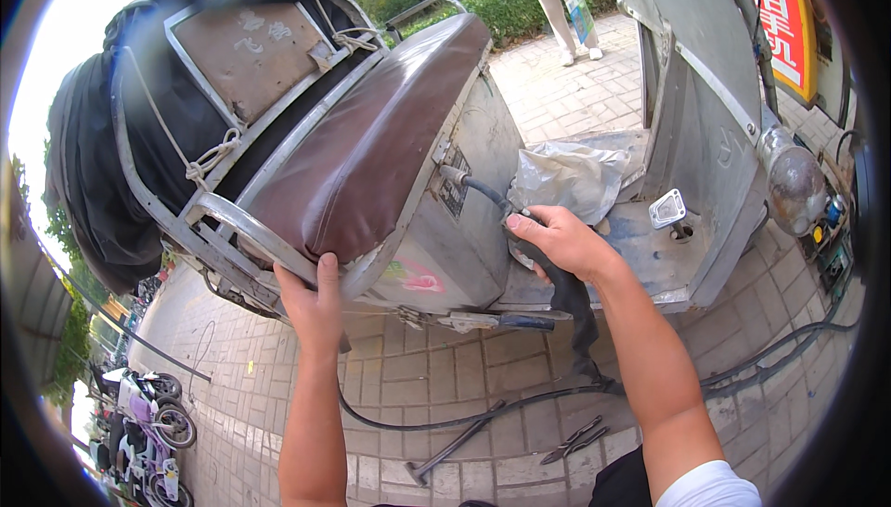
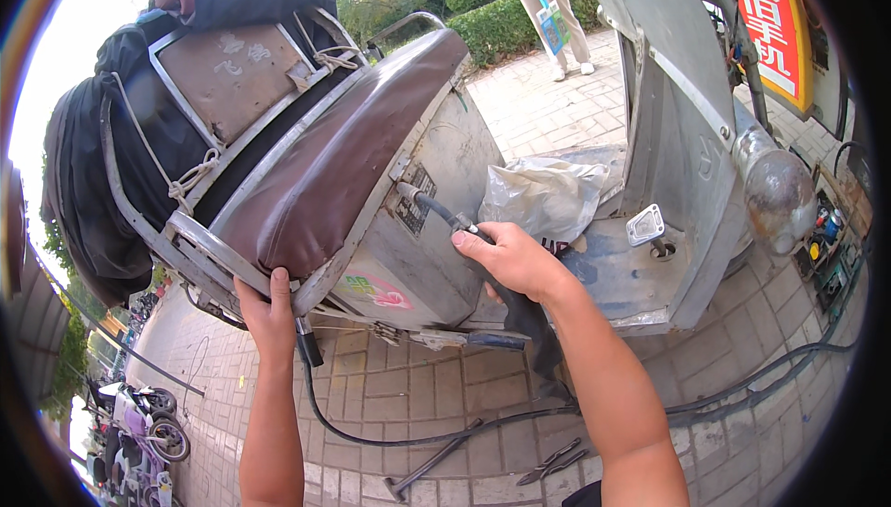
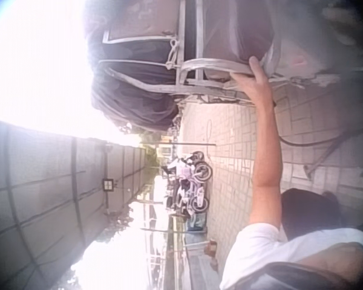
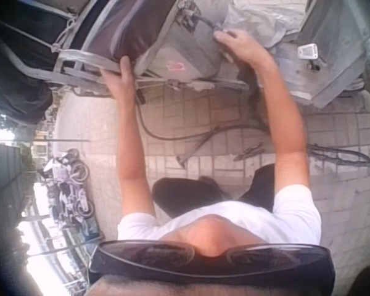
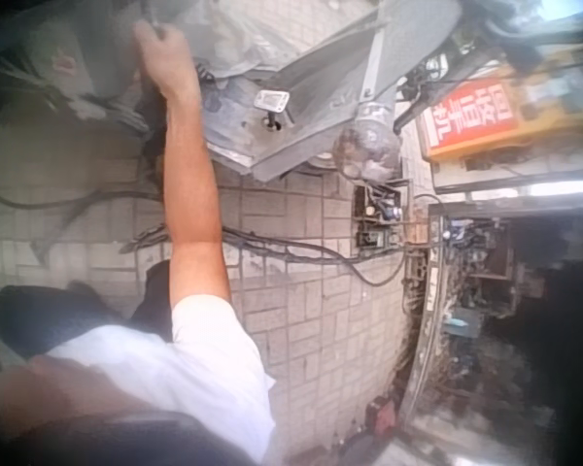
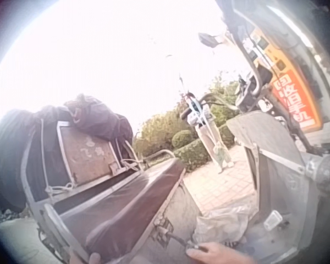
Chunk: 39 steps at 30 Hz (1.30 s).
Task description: The person welds a metal frame attached to a three-wheeled vehicle using a handheld welding torch, then uses a hammer to tap the welded area. The person repeats welding and hammering on different sections of the frame.
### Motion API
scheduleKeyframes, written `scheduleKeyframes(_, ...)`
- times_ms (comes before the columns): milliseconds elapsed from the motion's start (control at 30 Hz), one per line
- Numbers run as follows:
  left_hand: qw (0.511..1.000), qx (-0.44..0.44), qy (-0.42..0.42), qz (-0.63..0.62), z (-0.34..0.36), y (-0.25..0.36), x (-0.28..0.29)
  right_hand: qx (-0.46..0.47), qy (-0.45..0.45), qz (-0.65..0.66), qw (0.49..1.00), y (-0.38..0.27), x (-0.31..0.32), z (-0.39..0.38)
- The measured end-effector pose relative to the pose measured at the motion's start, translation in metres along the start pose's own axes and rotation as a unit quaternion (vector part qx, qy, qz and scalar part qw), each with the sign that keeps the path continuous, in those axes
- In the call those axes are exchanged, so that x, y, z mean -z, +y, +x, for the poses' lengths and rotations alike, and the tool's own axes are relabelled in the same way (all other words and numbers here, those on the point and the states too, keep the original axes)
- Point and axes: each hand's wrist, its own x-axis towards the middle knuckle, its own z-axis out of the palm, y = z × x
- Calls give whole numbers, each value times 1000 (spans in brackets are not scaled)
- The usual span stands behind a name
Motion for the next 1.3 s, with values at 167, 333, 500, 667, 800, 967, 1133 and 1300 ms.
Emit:
scheduleKeyframes(167,1000,12,-1,3,0,1,-1,-1,-7,8,1000,-5,4,-1)
scheduleKeyframes(333,1000,-5,11,7,0,0,-2,8,-9,3,1000,-3,5,2)
scheduleKeyframes(500,1000,1,4,8,0,3,-1,20,-4,-6,1000,-3,6,1)
scheduleKeyframes(667,1000,11,-2,4,0,0,0,24,-9,-35,999,-5,10,5)
scheduleKeyframes(800,1000,7,-2,-3,0,2,0,10,-10,-40,999,-7,10,5)
scheduleKeyframes(967,1000,5,-4,2,0,2,0,33,-7,-48,998,-1,9,6)
scheduleKeyframes(1133,1000,1,-3,11,-1,1,0,41,2,-54,998,-2,6,5)
scheduleKeyframes(1300,1000,29,-10,7,0,2,1,71,-5,-51,996,4,8,8)
